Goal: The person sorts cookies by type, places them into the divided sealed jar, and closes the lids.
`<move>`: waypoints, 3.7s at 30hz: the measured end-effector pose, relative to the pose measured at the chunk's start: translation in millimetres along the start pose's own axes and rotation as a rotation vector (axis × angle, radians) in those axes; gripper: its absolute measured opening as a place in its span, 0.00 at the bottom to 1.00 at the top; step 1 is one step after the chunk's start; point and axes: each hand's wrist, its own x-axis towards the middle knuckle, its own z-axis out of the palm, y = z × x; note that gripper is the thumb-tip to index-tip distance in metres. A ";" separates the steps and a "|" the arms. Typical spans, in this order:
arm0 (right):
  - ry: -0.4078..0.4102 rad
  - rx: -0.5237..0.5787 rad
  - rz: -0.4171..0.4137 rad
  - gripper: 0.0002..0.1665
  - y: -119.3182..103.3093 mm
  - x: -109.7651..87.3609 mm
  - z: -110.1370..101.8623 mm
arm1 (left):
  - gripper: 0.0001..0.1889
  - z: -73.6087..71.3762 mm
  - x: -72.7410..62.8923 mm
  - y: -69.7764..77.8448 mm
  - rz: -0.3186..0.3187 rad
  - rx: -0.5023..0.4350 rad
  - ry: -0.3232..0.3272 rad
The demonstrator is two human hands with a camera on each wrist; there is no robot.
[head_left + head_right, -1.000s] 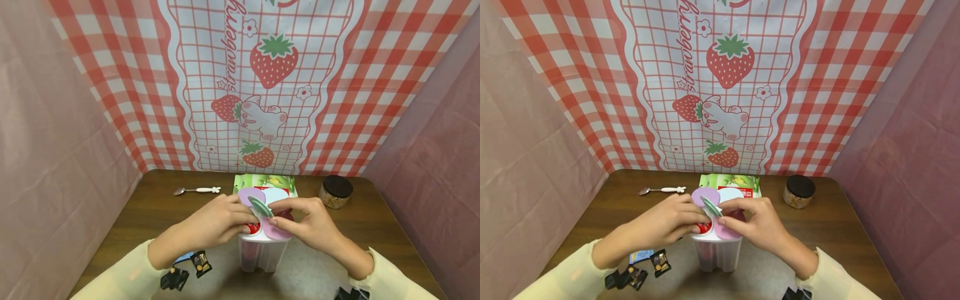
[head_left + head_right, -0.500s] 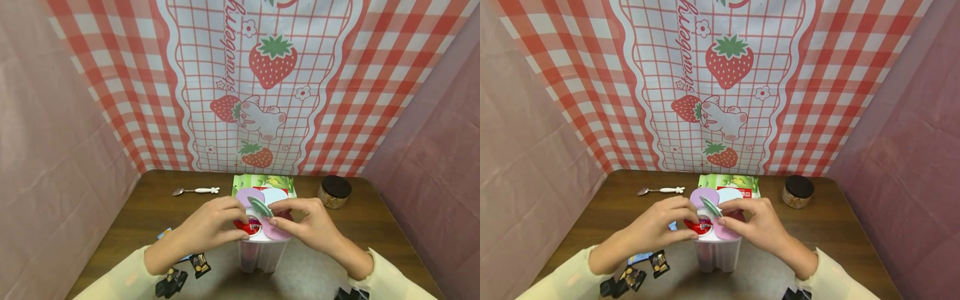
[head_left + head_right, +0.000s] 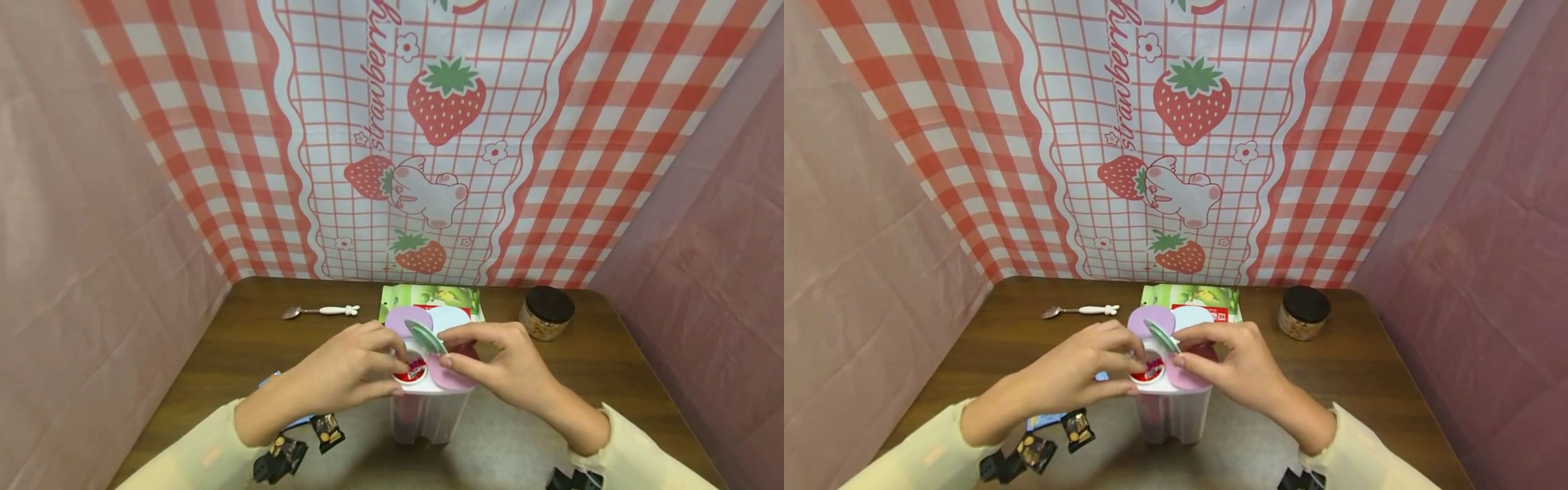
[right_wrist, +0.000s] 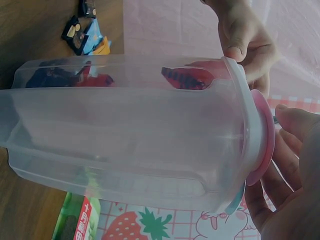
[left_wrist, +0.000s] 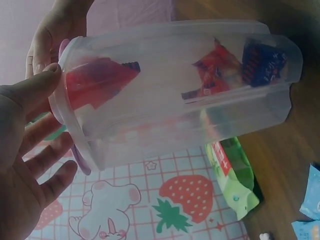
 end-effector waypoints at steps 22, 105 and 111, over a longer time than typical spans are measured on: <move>0.000 0.007 -0.038 0.15 -1.6 -0.4 0.7 | 0.15 -9.4 6.9 6.8 -0.144 -0.027 0.180; -0.135 0.438 0.238 0.58 54.9 -39.4 -3.8 | 0.50 47.2 -16.3 -8.7 -0.580 -1.080 0.150; -0.139 0.404 0.241 0.57 53.8 -38.4 -5.2 | 0.50 49.5 -14.1 -6.7 -0.618 -1.287 0.170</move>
